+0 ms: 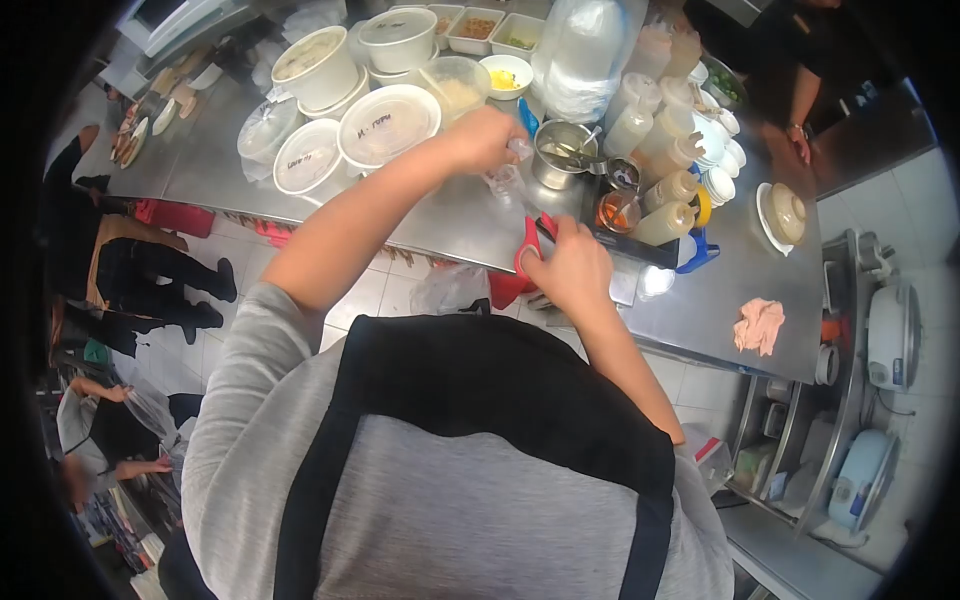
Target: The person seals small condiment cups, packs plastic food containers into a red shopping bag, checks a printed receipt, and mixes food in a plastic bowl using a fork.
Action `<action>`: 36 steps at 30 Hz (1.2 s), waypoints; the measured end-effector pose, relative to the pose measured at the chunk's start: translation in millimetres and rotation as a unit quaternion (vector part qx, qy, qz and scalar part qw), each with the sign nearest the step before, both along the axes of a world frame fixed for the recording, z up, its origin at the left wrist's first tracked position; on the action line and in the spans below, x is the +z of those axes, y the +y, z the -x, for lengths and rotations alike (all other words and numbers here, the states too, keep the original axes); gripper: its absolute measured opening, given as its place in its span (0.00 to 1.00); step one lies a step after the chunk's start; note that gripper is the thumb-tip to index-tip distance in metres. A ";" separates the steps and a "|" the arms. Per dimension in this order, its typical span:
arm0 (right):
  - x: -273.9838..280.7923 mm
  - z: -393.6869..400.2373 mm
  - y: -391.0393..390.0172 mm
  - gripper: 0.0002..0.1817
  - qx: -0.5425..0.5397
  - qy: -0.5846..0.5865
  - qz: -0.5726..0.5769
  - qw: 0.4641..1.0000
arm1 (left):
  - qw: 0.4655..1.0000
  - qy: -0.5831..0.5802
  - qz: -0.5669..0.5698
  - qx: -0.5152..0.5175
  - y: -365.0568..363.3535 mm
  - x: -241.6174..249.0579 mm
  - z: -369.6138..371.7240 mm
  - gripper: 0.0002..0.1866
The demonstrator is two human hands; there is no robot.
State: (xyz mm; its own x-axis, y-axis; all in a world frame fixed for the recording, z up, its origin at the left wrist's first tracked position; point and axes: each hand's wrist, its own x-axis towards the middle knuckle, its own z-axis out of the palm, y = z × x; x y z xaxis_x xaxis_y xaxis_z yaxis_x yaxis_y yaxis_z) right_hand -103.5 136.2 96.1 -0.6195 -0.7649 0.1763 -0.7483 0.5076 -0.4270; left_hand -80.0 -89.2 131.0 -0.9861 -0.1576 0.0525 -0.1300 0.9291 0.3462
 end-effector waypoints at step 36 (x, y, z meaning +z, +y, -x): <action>92.1 26.4 75.5 0.23 0.025 -0.397 0.132 0.908 | 0.964 0.209 -0.161 -0.012 31.3 5.8 -176.9 0.10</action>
